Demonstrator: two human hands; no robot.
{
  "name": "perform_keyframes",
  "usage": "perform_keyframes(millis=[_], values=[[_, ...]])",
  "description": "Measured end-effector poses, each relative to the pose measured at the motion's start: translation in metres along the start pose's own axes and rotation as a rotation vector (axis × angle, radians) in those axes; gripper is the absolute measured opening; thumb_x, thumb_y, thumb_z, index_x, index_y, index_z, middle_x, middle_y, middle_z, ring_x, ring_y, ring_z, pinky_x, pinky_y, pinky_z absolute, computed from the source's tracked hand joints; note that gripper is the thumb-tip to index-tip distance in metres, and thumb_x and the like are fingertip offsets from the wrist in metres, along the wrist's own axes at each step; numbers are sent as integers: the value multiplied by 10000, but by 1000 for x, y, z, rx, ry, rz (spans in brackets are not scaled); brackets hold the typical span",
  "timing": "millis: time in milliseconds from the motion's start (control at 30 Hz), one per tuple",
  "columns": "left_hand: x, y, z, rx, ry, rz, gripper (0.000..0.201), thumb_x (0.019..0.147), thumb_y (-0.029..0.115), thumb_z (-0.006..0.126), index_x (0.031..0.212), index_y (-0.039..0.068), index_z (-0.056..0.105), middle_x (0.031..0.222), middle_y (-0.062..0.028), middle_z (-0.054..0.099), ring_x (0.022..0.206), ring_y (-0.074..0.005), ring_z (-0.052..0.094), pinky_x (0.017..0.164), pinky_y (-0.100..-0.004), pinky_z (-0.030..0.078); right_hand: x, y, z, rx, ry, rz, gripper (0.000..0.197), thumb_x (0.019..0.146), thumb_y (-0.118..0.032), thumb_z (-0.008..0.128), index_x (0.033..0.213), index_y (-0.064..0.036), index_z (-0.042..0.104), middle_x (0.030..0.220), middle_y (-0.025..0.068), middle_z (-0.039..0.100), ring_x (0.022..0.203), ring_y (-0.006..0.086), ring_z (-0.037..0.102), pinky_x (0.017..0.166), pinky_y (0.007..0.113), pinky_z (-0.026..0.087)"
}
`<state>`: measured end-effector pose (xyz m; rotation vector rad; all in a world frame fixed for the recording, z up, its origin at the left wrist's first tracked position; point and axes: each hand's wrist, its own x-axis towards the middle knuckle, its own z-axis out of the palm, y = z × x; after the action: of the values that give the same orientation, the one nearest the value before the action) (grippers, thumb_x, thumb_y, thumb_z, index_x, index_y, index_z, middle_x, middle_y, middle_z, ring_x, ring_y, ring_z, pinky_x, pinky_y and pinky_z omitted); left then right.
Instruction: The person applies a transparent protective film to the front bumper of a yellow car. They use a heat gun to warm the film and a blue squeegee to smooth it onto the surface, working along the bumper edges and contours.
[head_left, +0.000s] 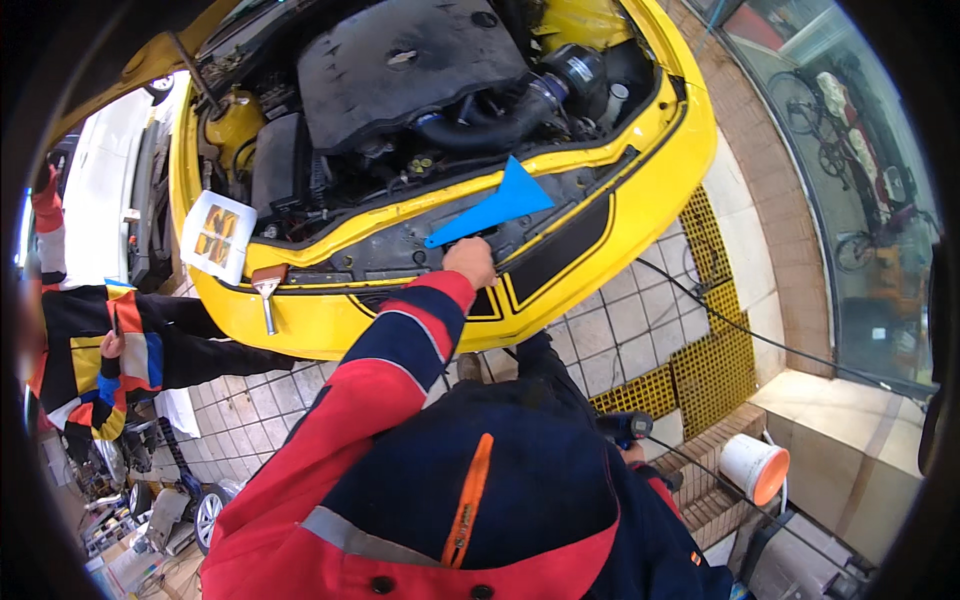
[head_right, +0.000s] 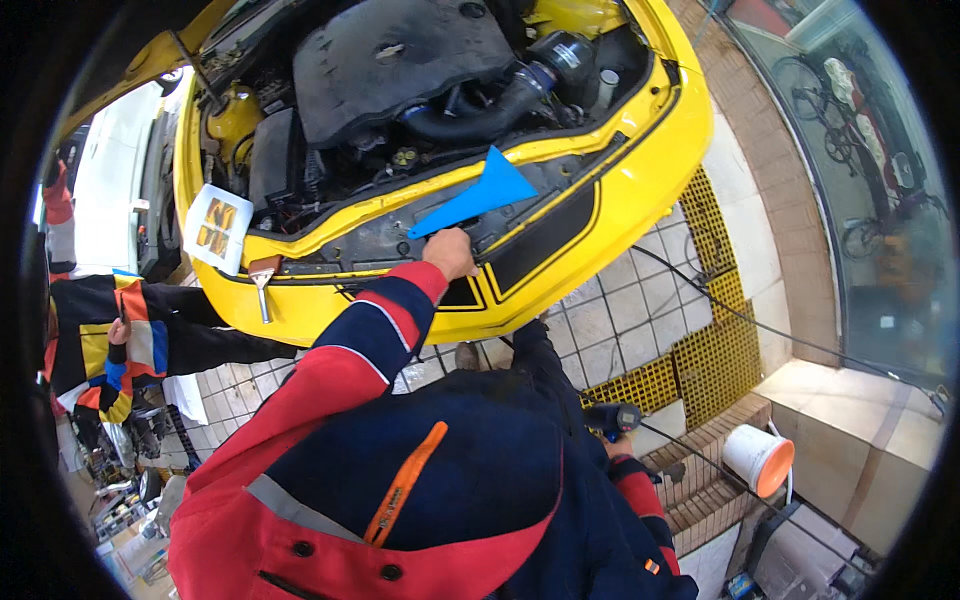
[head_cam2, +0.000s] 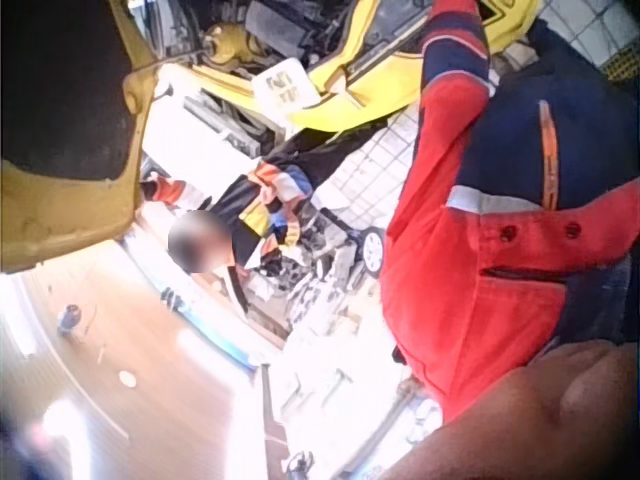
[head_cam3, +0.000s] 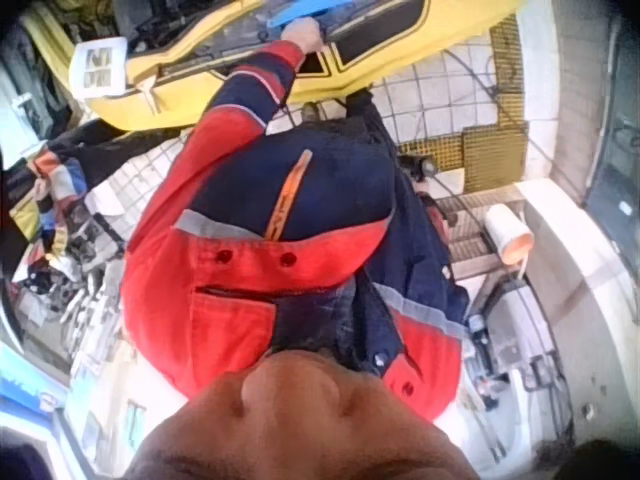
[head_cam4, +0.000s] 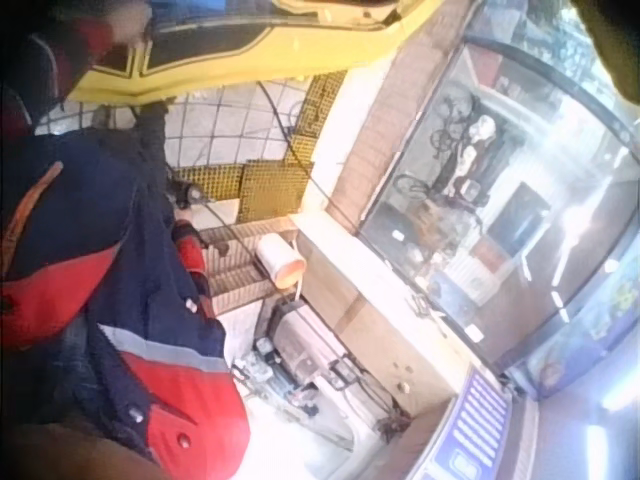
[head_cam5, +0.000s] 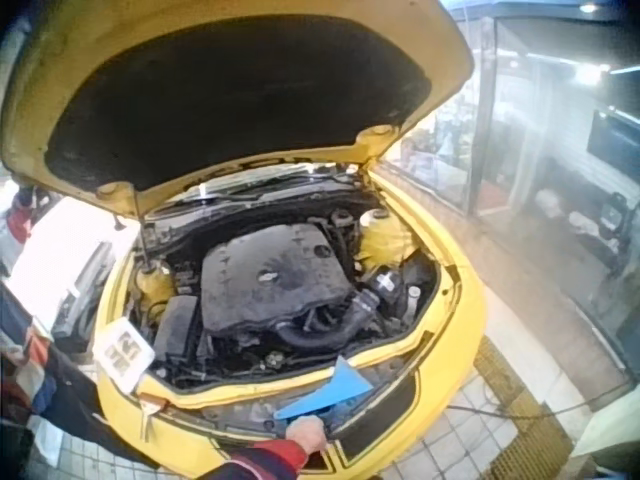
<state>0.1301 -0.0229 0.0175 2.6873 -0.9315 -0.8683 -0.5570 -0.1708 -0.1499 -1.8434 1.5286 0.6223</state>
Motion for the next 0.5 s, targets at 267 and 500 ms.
perform_keyframes(millis=[267,500], values=[[12,4,-3,4,-58,-24,553,653,259,1066,1092,4,848,1151,-240,819,1122,-402,789,968,-494,645,37,98,71,-7,-34,-95,753,790,-654,889,1159,-3,794,1126,281,809,1106,461,778,925,549,608],[16,-4,1,-48,-48,-47,545,688,250,1063,1124,16,834,1120,-223,828,1100,-405,794,936,-500,648,51,60,22,-23,-42,-95,718,800,-624,895,1136,3,799,1104,276,812,1094,454,784,920,537,610]])
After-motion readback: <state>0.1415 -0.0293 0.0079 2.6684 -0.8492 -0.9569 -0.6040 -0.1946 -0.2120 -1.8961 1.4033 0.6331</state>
